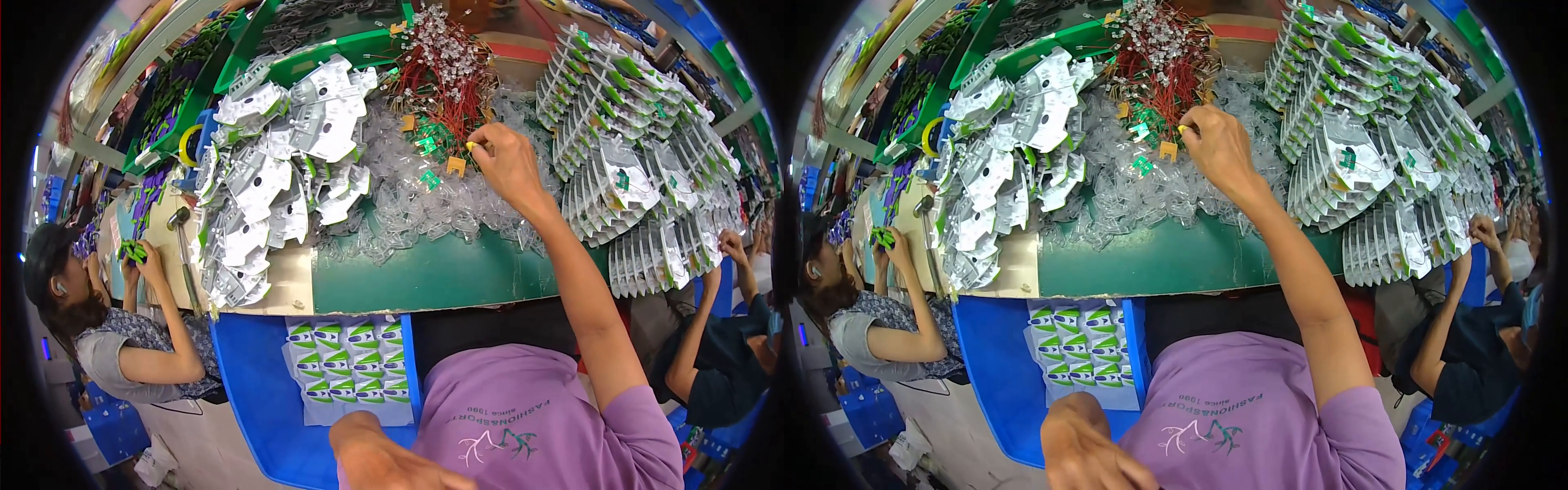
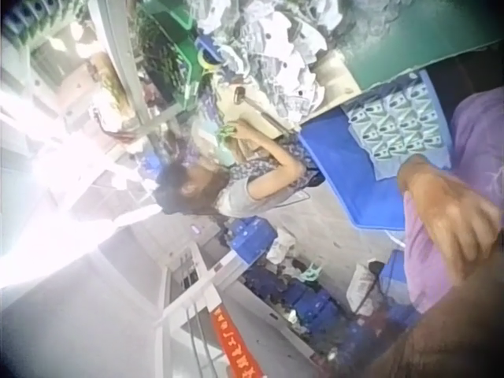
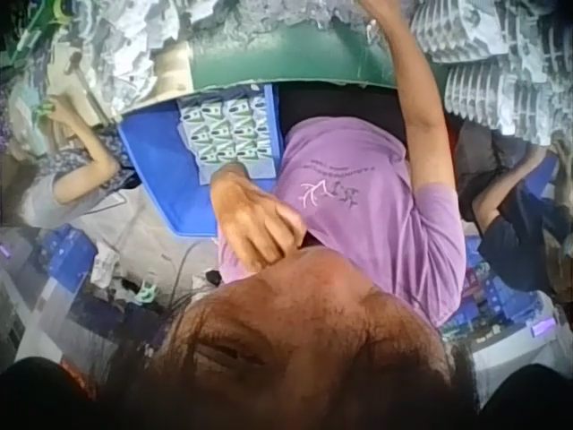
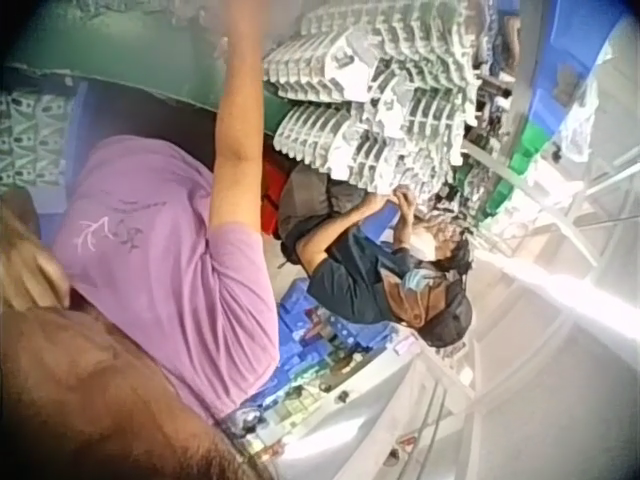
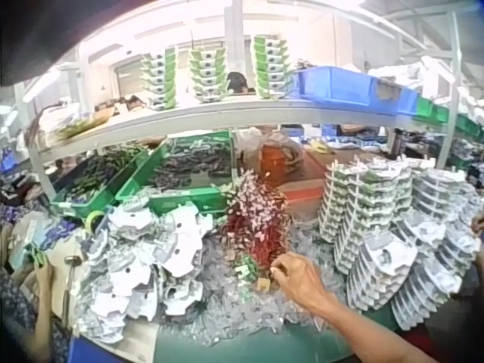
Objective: The person assembles electronic devices by attaching small components and wiring into plastic housings by hand, stacking the assembled units on the table, and placing items into a bin.
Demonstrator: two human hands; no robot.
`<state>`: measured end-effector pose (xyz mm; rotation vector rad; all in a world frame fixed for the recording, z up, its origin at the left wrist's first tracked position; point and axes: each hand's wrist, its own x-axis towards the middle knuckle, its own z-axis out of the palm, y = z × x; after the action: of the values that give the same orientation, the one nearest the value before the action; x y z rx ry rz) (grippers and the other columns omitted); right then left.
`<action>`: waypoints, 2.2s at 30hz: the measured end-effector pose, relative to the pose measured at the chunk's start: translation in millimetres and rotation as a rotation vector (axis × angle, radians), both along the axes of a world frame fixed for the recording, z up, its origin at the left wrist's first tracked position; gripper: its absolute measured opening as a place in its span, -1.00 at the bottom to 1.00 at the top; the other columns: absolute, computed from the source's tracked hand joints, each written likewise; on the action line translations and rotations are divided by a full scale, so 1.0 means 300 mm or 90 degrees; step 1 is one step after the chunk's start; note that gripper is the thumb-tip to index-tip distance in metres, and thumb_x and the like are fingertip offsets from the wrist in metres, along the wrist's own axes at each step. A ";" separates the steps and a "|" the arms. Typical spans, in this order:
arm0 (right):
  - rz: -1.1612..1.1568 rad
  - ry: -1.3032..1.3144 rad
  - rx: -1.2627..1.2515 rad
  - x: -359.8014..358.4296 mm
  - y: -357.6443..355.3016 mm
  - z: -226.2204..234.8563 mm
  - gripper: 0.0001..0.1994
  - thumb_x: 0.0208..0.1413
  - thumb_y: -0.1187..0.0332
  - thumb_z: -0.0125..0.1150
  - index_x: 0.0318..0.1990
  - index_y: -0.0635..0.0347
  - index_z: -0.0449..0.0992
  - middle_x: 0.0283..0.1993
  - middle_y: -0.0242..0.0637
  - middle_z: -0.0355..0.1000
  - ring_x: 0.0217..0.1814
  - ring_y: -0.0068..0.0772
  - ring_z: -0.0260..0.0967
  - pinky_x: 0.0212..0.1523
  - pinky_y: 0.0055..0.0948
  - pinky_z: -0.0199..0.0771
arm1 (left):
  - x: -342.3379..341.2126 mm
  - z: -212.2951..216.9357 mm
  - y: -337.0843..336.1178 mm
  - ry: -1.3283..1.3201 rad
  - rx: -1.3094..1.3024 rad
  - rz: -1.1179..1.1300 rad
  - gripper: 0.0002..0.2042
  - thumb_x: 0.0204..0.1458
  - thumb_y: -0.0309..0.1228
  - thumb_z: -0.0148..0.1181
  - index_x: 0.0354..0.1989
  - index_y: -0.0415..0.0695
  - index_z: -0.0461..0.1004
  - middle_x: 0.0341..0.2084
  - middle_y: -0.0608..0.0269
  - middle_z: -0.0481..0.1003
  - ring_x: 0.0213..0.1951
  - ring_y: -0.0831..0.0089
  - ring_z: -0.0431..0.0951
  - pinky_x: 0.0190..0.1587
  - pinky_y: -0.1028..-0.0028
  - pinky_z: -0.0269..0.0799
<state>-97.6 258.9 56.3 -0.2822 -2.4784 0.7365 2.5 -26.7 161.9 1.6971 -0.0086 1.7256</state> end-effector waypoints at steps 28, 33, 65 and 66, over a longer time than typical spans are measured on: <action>0.079 -0.038 -0.550 0.389 -0.050 -0.012 -0.95 0.08 0.51 0.07 -0.35 0.32 0.40 -0.49 -0.43 0.37 -0.48 -0.67 0.30 -0.42 -0.61 0.32 | -0.140 -0.410 0.297 -0.261 -0.729 0.669 -0.66 0.19 -0.47 0.05 0.12 -0.29 0.29 -0.28 0.23 0.49 -0.28 0.57 0.48 -0.15 0.55 0.40; 0.137 -0.014 -0.432 0.433 -0.066 -0.001 -0.95 -0.01 0.56 0.08 -0.36 0.33 0.42 -0.48 -0.37 0.38 -0.45 -0.61 0.34 -0.38 -0.56 0.36 | -0.185 -0.397 0.325 -0.343 -0.702 0.678 -0.60 0.23 -0.43 0.01 0.21 -0.27 0.18 -0.24 0.24 0.47 -0.27 0.57 0.48 -0.14 0.54 0.39; 0.404 -0.145 -0.475 0.309 -0.111 0.025 -0.89 -0.15 0.59 0.28 -0.39 0.30 0.59 -0.41 -0.26 0.54 -0.39 -0.52 0.46 -0.41 -0.56 0.38 | -0.248 -0.446 0.198 -0.400 -0.810 0.300 -0.70 0.03 -0.48 0.27 -0.04 -0.23 0.47 -0.40 0.30 0.53 -0.44 0.58 0.53 -0.40 0.65 0.38; 0.463 -0.152 -0.474 0.295 -0.097 0.031 -0.89 -0.12 0.61 0.26 -0.38 0.31 0.59 -0.41 -0.27 0.52 -0.39 -0.53 0.44 -0.37 -0.59 0.38 | -0.259 -0.454 0.196 -0.486 -0.793 0.154 -0.66 0.03 -0.47 0.27 -0.01 -0.20 0.40 -0.39 0.27 0.54 -0.43 0.53 0.55 -0.38 0.61 0.42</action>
<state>-9.0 229.8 65.5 0.3243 -2.3970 2.0238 -75.3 31.9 25.6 0.1237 0.7677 1.7965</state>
